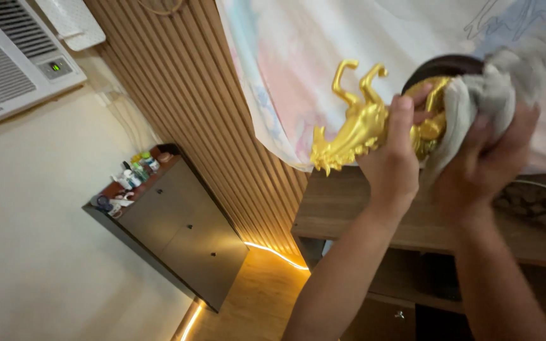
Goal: Cleaning and dusting various items on a dresser using a cloth.
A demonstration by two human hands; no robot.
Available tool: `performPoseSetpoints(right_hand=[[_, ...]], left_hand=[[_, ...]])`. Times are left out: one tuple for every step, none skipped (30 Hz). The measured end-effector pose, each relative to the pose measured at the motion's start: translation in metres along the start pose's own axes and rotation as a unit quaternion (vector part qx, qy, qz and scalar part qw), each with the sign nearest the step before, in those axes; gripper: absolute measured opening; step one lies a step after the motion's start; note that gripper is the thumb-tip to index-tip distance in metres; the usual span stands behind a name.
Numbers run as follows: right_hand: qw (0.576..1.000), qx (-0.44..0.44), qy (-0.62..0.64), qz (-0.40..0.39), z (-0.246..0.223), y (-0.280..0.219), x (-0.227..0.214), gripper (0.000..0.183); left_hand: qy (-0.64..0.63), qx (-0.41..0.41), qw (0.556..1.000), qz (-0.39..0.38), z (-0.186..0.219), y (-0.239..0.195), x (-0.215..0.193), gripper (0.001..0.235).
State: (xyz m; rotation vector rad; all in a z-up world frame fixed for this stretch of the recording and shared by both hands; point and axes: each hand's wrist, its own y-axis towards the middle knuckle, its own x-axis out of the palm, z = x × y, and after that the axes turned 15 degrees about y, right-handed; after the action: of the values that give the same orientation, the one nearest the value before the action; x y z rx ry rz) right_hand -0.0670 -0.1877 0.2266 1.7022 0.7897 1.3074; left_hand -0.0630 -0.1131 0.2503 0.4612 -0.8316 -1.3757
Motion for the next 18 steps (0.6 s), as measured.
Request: performPoseSetpoints(right_hand=[[0.998,0.065,0.027,0.003,-0.008,0.012,-0.002,0.032],[0.998,0.061,0.029,0.004,-0.015,0.019,-0.001,0.032],[0.996,0.083,-0.010,-0.026,-0.021,0.027,-0.001,0.031],[0.992,0.105,-0.047,-0.058,-0.028,0.033,0.000,0.032],[0.992,0.104,-0.045,-0.057,-0.015,0.022,-0.001,0.032],[0.992,0.013,-0.117,-0.049,-0.004,0.009,-0.003,0.031],[0.980,-0.079,-0.178,-0.047,0.007,-0.004,-0.005,0.032],[0.980,-0.080,-0.178,-0.047,0.017,-0.010,-0.004,0.032],[0.977,-0.117,-0.170,-0.046,0.026,-0.015,-0.003,0.030],[0.974,-0.154,-0.158,-0.045,0.035,-0.022,-0.001,0.029],[0.974,-0.154,-0.158,-0.046,0.036,-0.023,-0.001,0.029],[0.972,-0.178,-0.148,-0.044,0.037,-0.024,0.001,0.028],[0.969,-0.202,-0.137,-0.043,0.039,-0.025,0.002,0.029],[0.969,-0.202,-0.137,-0.043,0.030,-0.017,0.002,0.029],[0.990,-0.091,-0.103,-0.032,0.022,-0.008,0.003,0.030],[0.997,0.022,-0.069,-0.022,0.013,-0.001,0.003,0.032],[0.997,0.023,-0.070,-0.022,0.013,0.000,0.002,0.032],[0.994,0.099,-0.048,-0.016,0.012,0.000,0.001,0.034]], left_hand=[[-0.030,-0.019,0.999,0.000,-0.003,-0.002,-0.001,0.032],[-0.031,-0.016,0.999,-0.002,-0.004,-0.003,-0.001,0.032],[-0.040,-0.020,0.999,0.004,-0.005,-0.005,-0.002,0.032],[-0.048,-0.026,0.998,0.012,-0.006,-0.007,-0.002,0.032],[-0.048,-0.023,0.999,0.011,-0.004,-0.004,-0.003,0.032],[-0.054,-0.020,0.998,0.015,-0.001,-0.004,-0.003,0.032],[-0.060,-0.017,0.998,0.019,0.002,-0.004,-0.004,0.033],[-0.061,-0.016,0.998,0.019,0.004,-0.004,-0.005,0.033],[-0.053,0.001,0.998,0.030,0.006,-0.003,-0.007,0.030],[-0.045,0.018,0.998,0.041,0.008,-0.003,-0.009,0.028],[-0.045,0.018,0.998,0.042,0.011,-0.004,-0.009,0.028],[-0.053,0.026,0.997,0.056,0.013,-0.004,-0.009,0.023],[-0.060,0.034,0.995,0.069,0.016,-0.005,-0.009,0.019],[-0.061,0.035,0.995,0.070,0.016,-0.005,-0.009,0.019],[-0.064,0.022,0.995,0.069,0.017,-0.004,-0.009,0.018],[-0.067,0.007,0.995,0.068,0.017,-0.005,-0.009,0.019],[-0.068,0.006,0.995,0.069,0.016,-0.003,-0.010,0.019],[-0.036,0.002,0.997,0.066,0.015,-0.004,-0.011,0.022]])
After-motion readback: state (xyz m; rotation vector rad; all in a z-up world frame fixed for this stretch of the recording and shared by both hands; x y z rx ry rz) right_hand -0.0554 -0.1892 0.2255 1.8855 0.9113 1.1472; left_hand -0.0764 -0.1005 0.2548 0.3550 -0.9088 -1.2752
